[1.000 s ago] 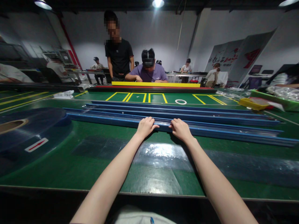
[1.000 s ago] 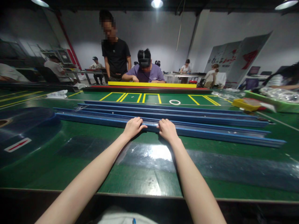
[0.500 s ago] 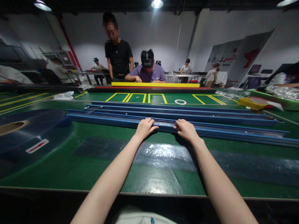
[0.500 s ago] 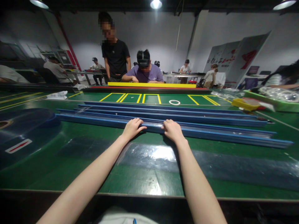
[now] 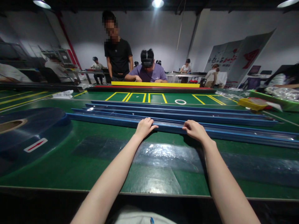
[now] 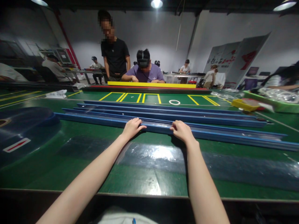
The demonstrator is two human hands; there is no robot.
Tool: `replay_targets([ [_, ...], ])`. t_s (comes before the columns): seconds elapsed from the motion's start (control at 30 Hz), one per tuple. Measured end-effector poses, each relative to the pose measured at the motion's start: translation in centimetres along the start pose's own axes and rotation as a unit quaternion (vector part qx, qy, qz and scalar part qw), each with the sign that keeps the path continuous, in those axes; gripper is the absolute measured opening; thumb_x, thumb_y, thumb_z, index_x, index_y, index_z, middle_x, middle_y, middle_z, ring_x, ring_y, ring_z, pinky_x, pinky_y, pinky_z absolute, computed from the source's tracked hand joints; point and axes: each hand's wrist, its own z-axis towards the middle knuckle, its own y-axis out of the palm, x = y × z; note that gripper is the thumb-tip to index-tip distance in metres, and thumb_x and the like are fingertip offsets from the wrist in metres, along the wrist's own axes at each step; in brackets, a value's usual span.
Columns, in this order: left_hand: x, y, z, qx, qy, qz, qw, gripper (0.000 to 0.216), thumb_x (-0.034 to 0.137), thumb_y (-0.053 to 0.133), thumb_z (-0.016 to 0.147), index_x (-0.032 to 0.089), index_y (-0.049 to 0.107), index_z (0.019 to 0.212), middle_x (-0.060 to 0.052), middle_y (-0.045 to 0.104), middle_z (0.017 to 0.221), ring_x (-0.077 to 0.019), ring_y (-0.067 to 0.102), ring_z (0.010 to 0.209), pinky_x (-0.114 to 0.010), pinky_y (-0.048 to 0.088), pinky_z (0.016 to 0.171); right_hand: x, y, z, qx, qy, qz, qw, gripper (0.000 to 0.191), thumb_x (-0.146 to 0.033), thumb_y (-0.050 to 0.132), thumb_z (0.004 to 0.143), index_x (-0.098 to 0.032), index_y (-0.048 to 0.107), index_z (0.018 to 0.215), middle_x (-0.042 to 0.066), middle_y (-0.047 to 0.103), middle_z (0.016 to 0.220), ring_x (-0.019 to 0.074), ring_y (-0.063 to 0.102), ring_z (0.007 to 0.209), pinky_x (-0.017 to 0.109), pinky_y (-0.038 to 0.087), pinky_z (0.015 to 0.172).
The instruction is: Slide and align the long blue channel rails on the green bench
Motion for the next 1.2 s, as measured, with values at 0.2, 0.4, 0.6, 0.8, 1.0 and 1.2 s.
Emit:
replay_targets([
  [0.2,0.0,-0.2,0.1,-0.007,-0.008,0.006,1.0,0.036,0.052,0.05,0.082,0.017,0.057,0.077,-0.004,0.062,0.081,-0.0176,0.057,0.081,-0.026,0.038,0.068,0.1,0.0,0.1,-0.002,0.003,0.006,1.0,0.014,-0.025,0.046,0.079,-0.02,0.057,0.074,0.004,0.06,0.08,0.0153,0.051,0.073,0.024,0.033,0.06],
  [0.4,0.1,-0.2,0.1,-0.008,-0.005,0.019,1.0,0.037,0.052,0.049,0.083,0.017,0.058,0.078,-0.005,0.062,0.082,-0.0178,0.057,0.082,-0.026,0.039,0.068,-0.1,-0.2,0.1,-0.01,0.011,0.004,1.0,0.012,-0.024,0.047,0.079,-0.019,0.057,0.073,0.004,0.061,0.081,0.0155,0.052,0.075,0.024,0.034,0.061],
  [0.6,0.1,0.0,0.0,0.0,-0.005,0.024,1.0,0.037,0.052,0.048,0.083,0.017,0.058,0.078,-0.005,0.061,0.082,-0.0181,0.057,0.082,-0.027,0.039,0.069,-0.6,-0.7,0.0,-0.02,0.015,-0.009,1.0,0.024,-0.038,0.046,0.083,-0.02,0.057,0.073,0.005,0.063,0.082,0.0178,0.054,0.078,0.025,0.034,0.062],
  [0.8,0.2,0.1,0.0,0.007,-0.004,0.026,1.0,0.038,0.053,0.047,0.083,0.017,0.058,0.078,-0.005,0.061,0.081,-0.0182,0.056,0.081,-0.027,0.038,0.068,-2.3,0.8,0.4,0.042,-0.035,-0.047,0.997,0.034,-0.041,0.035,0.091,-0.019,0.055,0.074,0.008,0.06,0.081,0.0203,0.052,0.083,0.029,0.036,0.07],
  [1.0,0.2,0.3,-0.1,0.016,-0.002,0.031,0.999,0.037,0.052,0.048,0.083,0.017,0.058,0.079,-0.005,0.062,0.082,-0.0189,0.056,0.081,-0.028,0.037,0.068,-5.0,3.3,1.2,0.097,-0.107,-0.018,0.989,0.021,-0.034,0.042,0.089,-0.017,0.053,0.083,0.009,0.058,0.085,0.0213,0.049,0.082,0.03,0.036,0.073],
  [1.2,0.3,0.3,-0.1,0.017,0.007,0.029,0.999,0.037,0.051,0.046,0.085,0.017,0.058,0.081,-0.006,0.063,0.084,-0.0194,0.056,0.083,-0.028,0.035,0.069,-5.3,3.4,1.4,0.09,-0.084,-0.022,0.992,0.014,-0.026,0.044,0.088,-0.017,0.051,0.08,0.008,0.058,0.085,0.0202,0.047,0.081,0.029,0.033,0.071],
])
